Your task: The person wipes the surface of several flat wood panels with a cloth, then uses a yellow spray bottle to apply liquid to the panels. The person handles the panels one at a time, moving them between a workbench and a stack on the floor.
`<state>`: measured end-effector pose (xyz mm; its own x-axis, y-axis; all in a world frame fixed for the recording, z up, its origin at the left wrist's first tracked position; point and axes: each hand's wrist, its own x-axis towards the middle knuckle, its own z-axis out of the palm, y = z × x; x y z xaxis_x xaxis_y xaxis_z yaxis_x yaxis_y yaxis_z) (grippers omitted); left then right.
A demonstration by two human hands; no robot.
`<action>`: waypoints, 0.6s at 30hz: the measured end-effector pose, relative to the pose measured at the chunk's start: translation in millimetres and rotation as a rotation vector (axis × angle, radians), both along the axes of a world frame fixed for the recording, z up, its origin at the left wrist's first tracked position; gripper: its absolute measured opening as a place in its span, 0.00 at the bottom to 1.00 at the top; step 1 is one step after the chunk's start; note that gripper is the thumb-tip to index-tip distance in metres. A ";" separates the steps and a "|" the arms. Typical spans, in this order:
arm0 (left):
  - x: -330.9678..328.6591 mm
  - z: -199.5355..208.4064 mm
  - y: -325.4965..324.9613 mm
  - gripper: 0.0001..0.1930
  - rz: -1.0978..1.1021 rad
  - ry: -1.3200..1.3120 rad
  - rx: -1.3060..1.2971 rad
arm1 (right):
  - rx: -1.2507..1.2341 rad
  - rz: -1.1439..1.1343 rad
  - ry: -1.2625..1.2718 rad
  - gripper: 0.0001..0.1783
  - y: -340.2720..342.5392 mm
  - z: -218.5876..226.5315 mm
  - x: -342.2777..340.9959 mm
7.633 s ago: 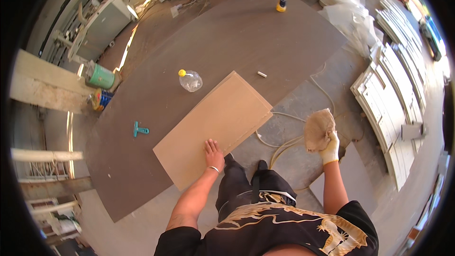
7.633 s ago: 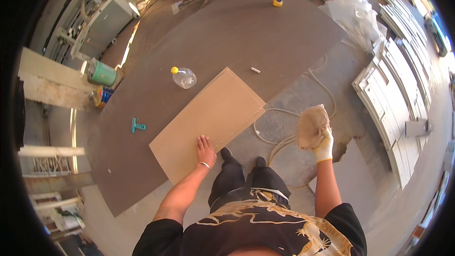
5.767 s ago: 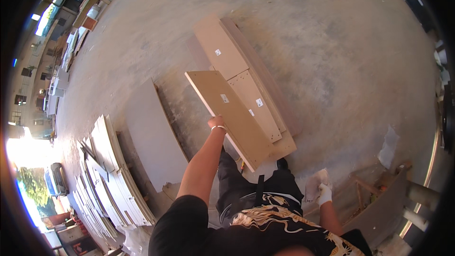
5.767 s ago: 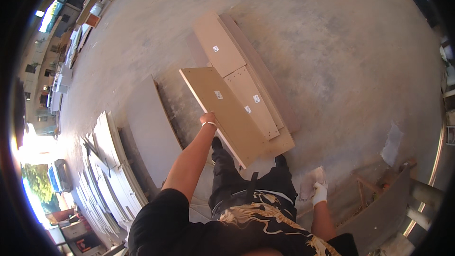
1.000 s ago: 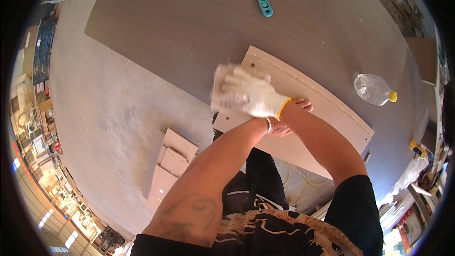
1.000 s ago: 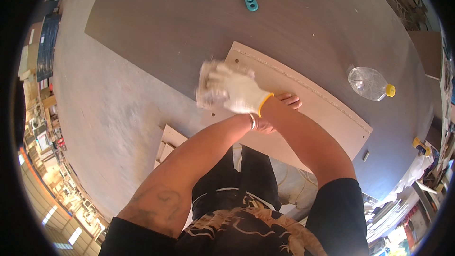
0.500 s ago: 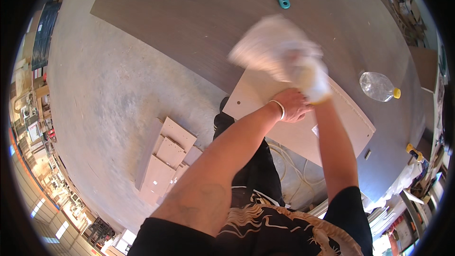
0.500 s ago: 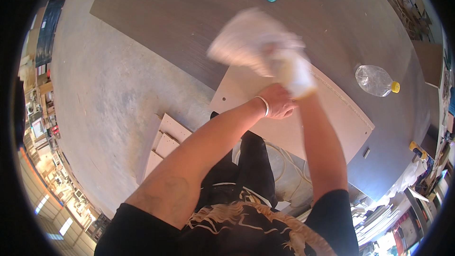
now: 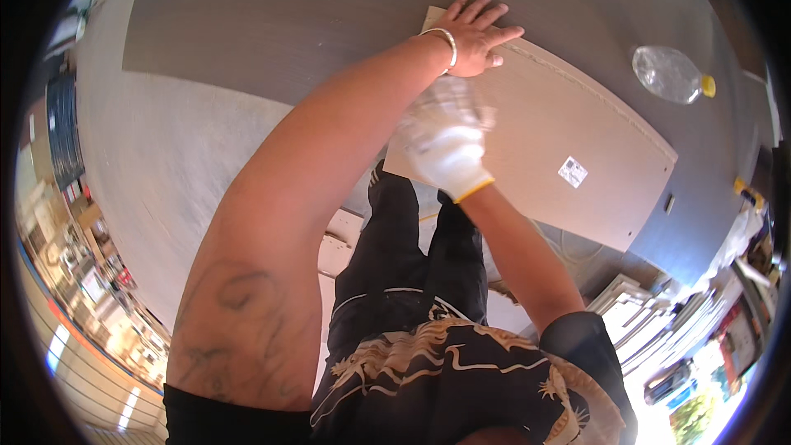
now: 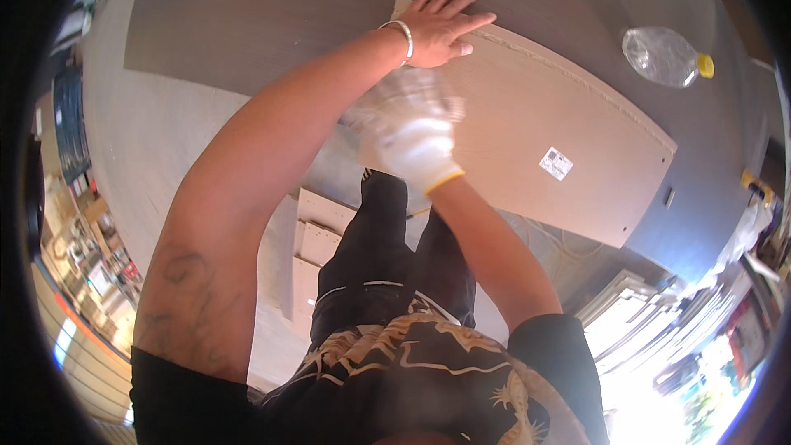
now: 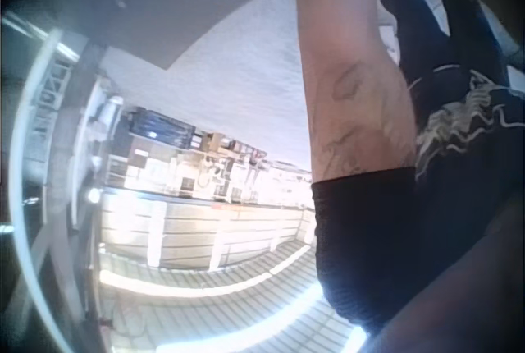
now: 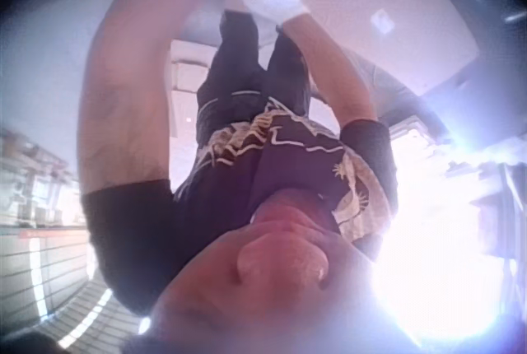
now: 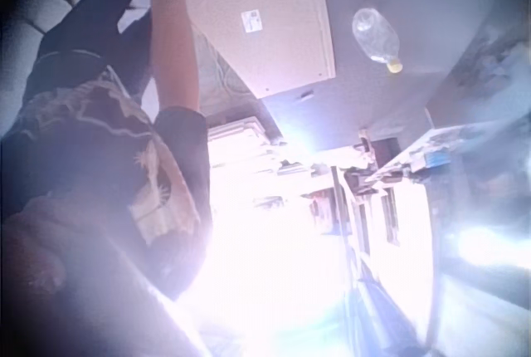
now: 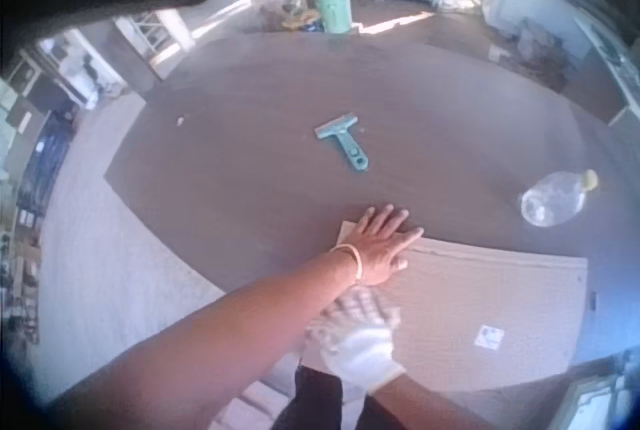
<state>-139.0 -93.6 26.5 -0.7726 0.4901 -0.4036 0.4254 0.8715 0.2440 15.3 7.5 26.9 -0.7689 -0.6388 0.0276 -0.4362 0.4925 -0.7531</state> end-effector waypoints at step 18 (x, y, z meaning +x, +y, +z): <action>16.7 -25.3 -10.6 0.31 -0.146 0.445 0.191 | 0.267 -0.310 0.096 0.25 79.4 1.8 119.1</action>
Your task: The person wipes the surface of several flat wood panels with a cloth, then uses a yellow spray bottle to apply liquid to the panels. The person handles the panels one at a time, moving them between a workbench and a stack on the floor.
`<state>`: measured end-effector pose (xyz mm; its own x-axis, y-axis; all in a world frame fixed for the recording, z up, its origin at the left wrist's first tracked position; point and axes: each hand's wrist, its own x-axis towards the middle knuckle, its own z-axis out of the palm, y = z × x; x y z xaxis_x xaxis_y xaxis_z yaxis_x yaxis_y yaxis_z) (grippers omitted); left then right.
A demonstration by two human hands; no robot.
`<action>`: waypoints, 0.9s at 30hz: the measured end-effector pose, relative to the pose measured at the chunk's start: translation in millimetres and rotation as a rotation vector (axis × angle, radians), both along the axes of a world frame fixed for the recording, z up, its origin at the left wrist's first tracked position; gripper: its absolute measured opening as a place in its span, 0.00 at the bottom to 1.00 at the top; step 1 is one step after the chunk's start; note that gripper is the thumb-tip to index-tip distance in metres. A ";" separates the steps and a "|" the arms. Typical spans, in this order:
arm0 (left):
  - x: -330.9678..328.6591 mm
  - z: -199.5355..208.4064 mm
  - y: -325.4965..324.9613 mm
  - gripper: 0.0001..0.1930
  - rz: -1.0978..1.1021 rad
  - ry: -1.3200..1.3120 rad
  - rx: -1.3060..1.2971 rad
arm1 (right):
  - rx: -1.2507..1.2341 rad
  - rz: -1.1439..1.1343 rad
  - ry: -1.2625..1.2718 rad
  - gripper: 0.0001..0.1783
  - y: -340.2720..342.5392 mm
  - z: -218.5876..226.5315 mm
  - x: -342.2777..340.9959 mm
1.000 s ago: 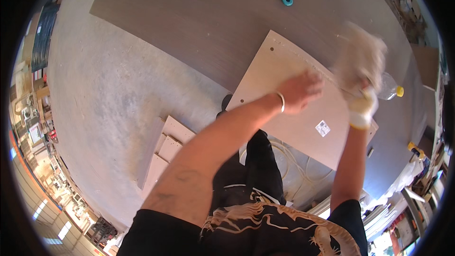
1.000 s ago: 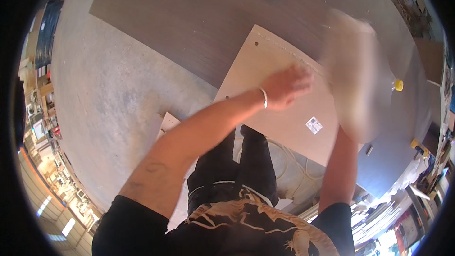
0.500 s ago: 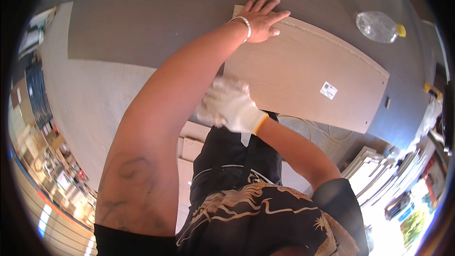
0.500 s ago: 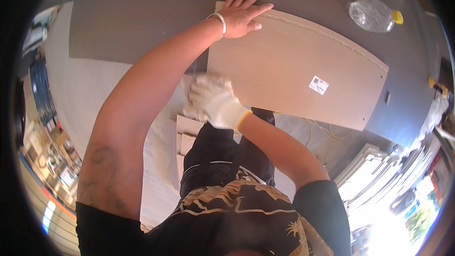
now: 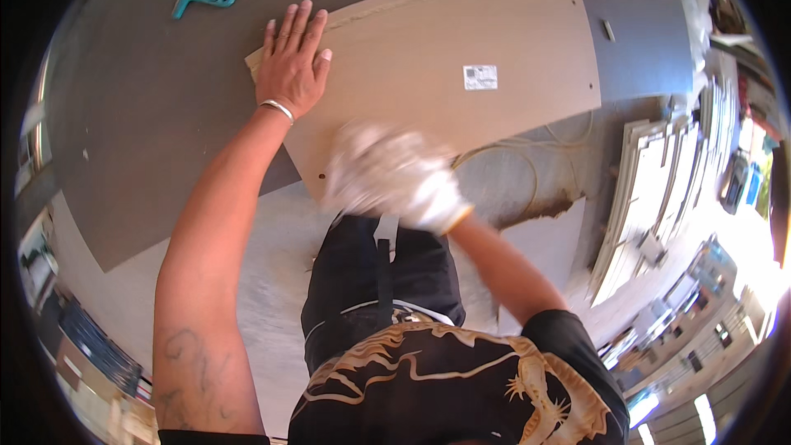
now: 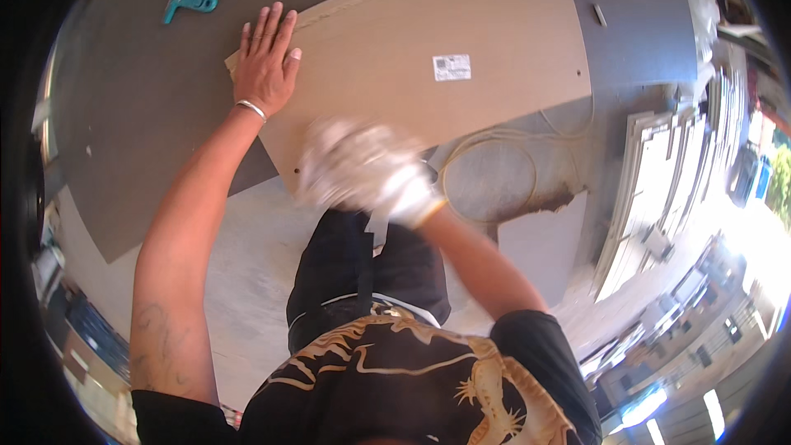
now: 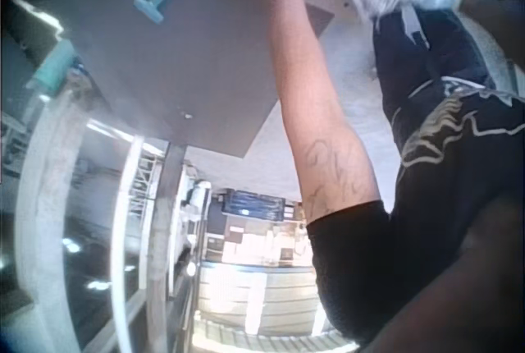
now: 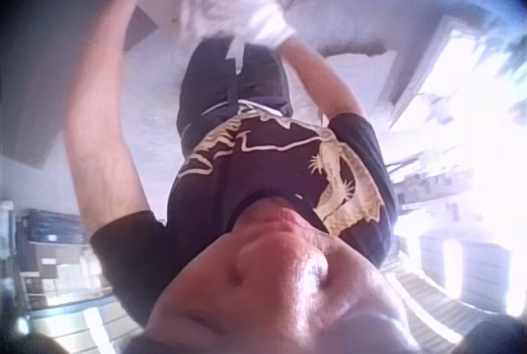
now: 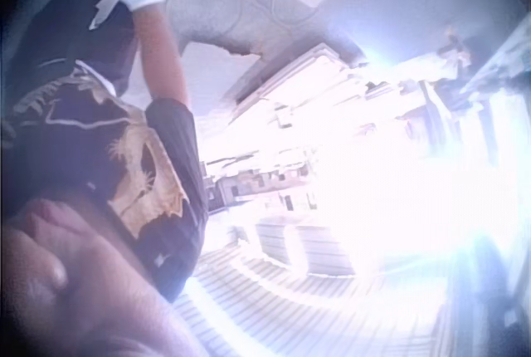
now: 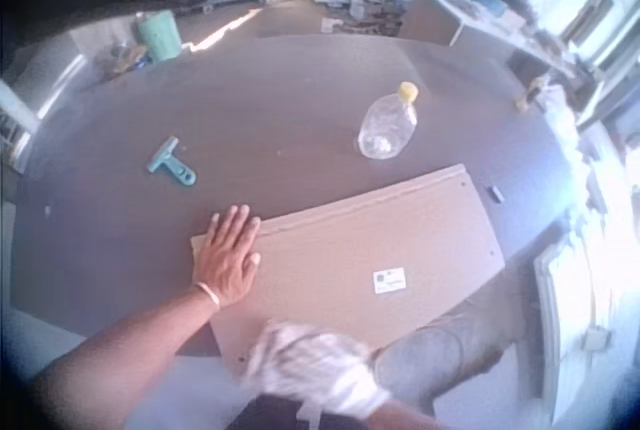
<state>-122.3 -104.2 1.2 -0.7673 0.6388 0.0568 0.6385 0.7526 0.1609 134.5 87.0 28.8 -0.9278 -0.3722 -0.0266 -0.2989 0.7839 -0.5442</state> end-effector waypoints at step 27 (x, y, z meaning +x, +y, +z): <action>76.2 33.9 68.7 0.47 -0.245 -0.176 -0.229 | -1.567 -1.810 0.724 0.30 282.8 -47.2 98.3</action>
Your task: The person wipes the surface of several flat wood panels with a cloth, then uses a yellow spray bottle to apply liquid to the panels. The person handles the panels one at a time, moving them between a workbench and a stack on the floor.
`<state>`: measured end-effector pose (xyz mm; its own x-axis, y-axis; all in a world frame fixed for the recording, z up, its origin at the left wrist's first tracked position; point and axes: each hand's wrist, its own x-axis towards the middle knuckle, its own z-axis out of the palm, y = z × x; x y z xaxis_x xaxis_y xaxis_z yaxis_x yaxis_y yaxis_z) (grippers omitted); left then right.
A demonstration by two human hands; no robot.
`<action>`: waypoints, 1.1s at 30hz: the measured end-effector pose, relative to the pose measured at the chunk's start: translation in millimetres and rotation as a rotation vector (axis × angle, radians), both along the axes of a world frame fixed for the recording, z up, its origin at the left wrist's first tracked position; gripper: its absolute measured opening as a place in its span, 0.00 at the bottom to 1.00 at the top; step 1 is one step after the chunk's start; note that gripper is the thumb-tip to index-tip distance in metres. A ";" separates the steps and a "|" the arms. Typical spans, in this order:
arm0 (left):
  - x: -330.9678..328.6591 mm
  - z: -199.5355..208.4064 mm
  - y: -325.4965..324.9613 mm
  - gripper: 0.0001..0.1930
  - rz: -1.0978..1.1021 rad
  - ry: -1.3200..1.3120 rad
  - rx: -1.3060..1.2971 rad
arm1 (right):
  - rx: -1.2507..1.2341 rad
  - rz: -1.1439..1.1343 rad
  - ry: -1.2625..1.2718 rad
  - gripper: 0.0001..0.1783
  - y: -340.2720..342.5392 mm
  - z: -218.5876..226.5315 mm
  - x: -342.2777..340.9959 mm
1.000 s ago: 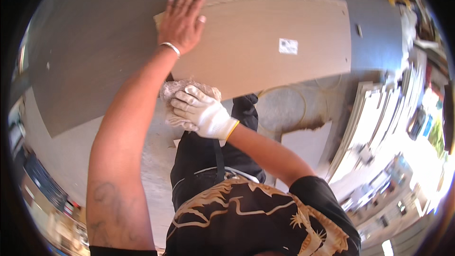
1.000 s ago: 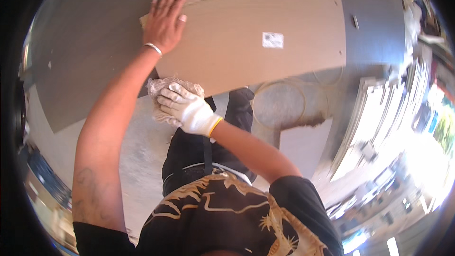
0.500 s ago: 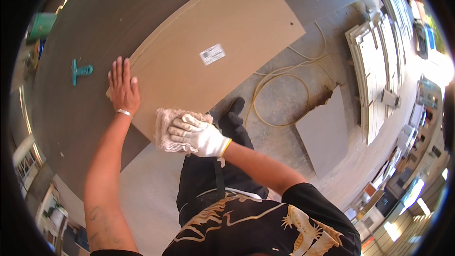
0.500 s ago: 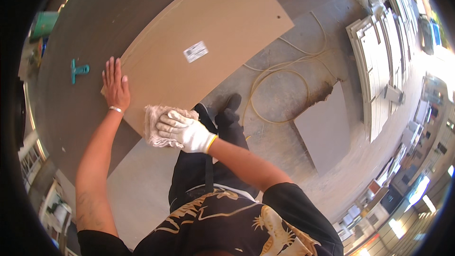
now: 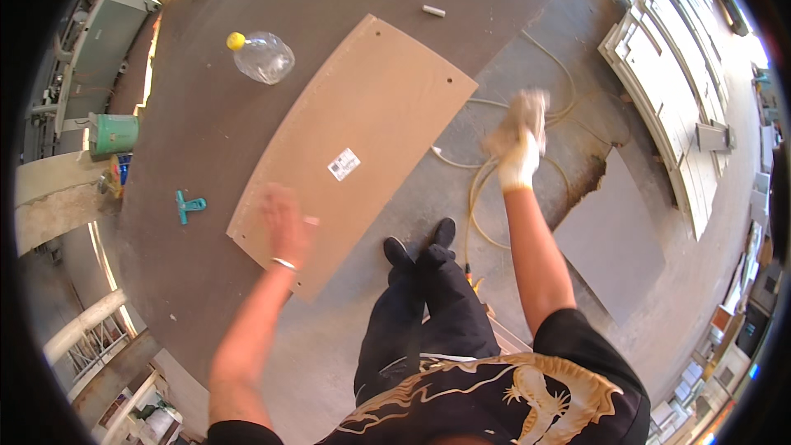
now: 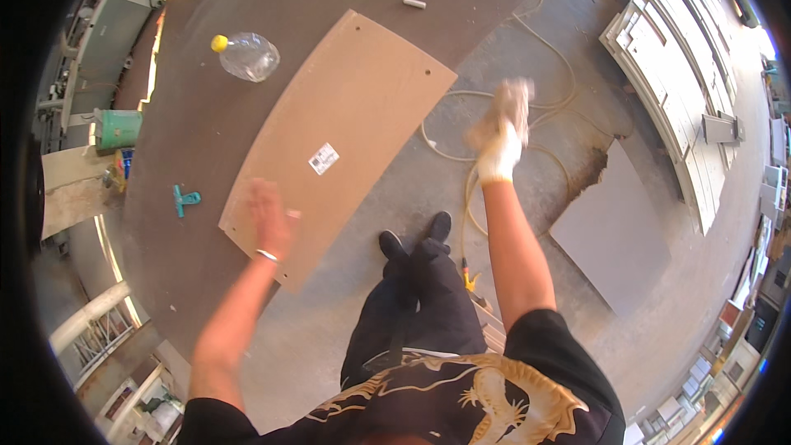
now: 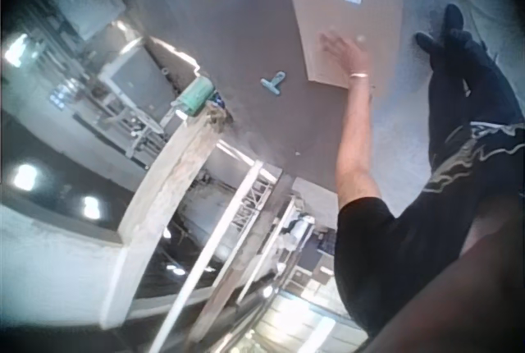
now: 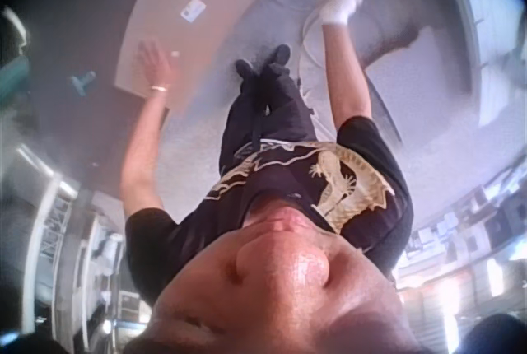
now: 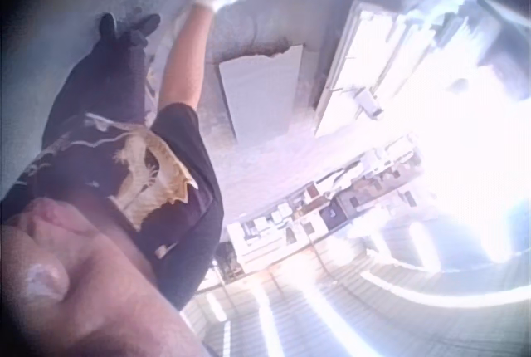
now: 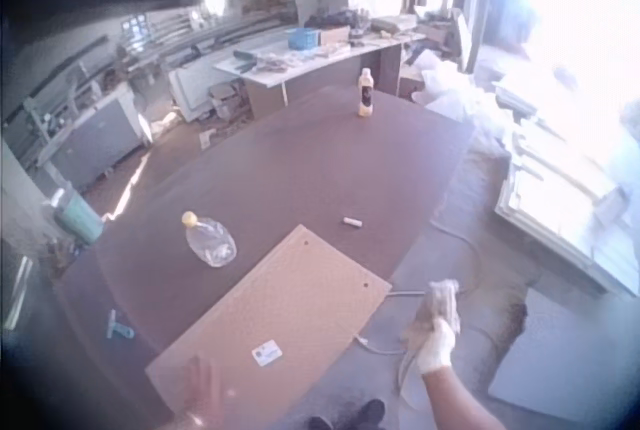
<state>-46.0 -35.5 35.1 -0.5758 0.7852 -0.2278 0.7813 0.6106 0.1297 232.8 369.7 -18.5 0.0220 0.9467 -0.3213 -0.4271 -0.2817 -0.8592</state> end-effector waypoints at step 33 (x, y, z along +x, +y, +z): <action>-181.6 44.0 70.4 0.35 0.382 0.181 0.137 | -0.448 -0.272 0.074 0.23 -195.2 104.9 133.4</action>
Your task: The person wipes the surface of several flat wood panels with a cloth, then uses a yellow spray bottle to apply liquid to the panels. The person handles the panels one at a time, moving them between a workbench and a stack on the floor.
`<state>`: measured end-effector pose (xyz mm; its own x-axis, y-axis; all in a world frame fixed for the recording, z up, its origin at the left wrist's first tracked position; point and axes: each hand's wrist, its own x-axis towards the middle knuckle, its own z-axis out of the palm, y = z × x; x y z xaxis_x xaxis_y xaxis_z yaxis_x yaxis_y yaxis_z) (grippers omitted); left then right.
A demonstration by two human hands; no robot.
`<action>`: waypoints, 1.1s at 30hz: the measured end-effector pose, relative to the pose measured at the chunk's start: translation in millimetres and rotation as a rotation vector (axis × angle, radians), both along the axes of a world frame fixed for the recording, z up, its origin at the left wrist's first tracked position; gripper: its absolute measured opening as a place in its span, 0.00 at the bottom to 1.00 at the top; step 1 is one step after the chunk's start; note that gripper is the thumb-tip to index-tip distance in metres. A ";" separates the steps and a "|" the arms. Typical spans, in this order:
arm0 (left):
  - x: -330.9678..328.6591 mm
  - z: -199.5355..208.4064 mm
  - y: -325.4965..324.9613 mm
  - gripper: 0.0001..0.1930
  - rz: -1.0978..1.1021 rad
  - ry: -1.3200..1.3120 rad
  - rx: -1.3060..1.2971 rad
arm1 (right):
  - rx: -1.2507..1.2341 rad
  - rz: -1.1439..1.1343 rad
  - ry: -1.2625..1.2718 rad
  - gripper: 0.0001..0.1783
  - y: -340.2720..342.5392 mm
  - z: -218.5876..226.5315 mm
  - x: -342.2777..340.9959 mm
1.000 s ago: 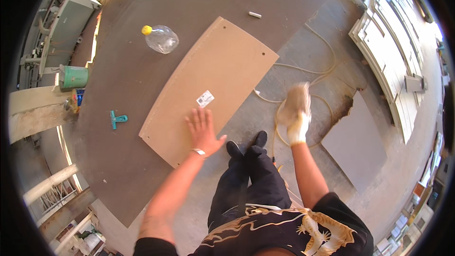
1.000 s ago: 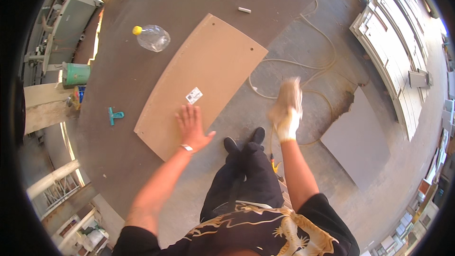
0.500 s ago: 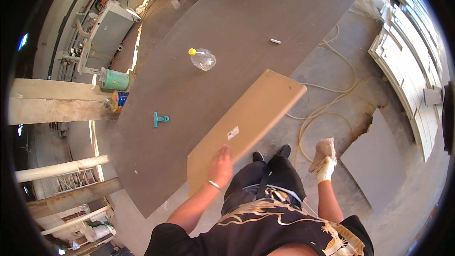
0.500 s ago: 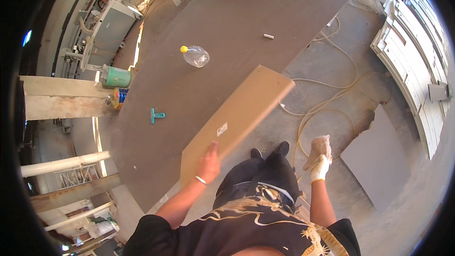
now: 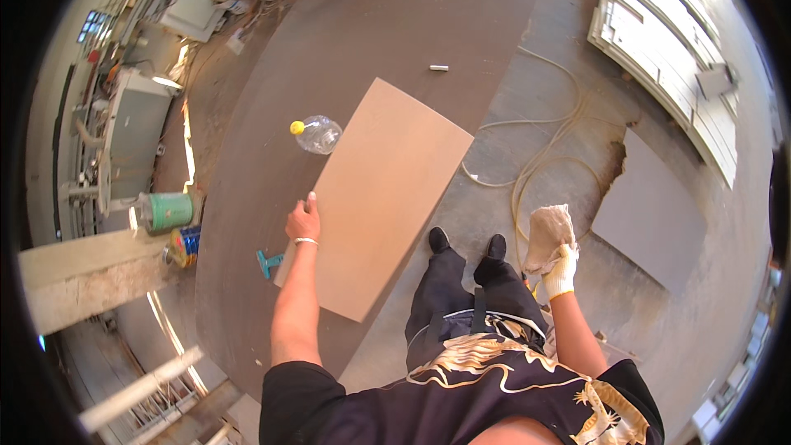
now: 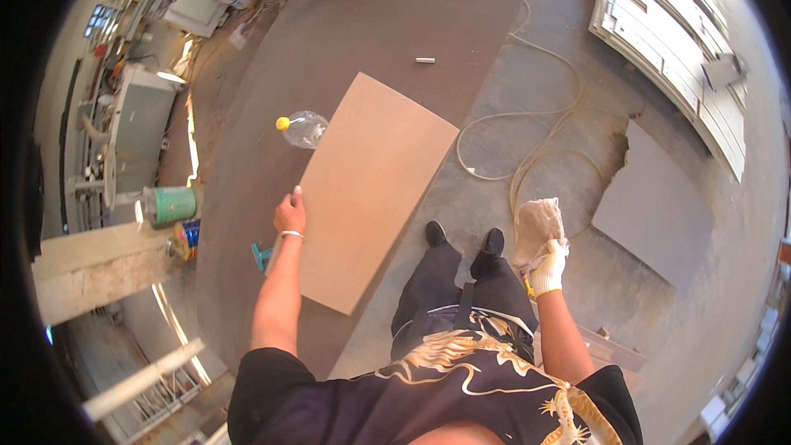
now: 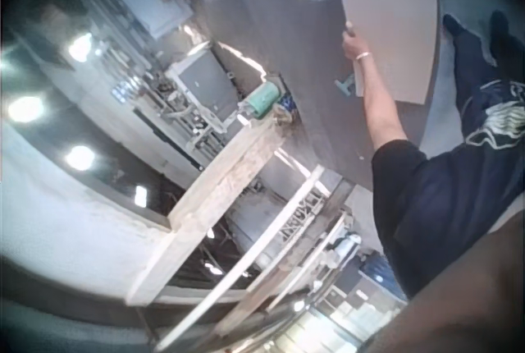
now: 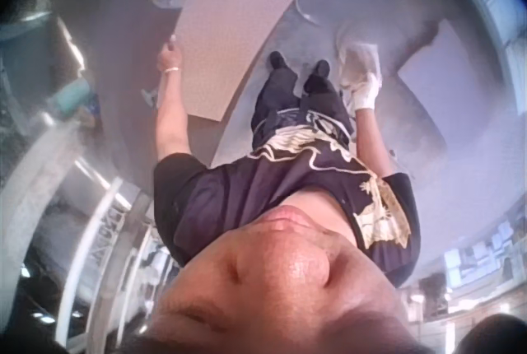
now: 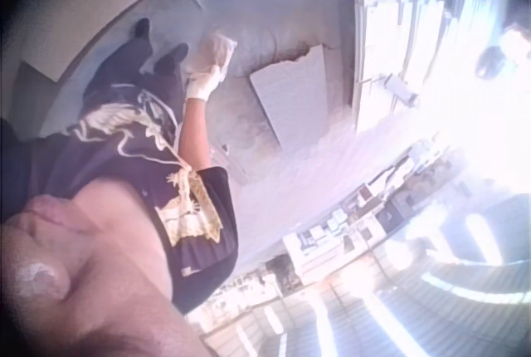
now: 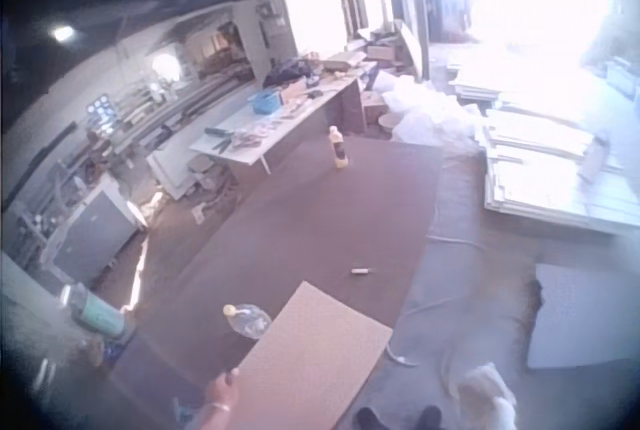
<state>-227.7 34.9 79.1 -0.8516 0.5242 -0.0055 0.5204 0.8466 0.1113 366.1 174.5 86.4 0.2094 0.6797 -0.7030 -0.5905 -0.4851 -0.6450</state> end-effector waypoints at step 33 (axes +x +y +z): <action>181.0 -64.4 -31.6 0.40 -0.141 -0.034 -0.079 | 1.429 1.310 -1.426 0.26 178.5 -59.4 -410.7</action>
<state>-46.7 3.3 14.7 -0.7683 0.6352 -0.0787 0.6317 0.7723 0.0666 -44.6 353.0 27.0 -0.8078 0.5344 0.2487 0.4429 0.8287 -0.3422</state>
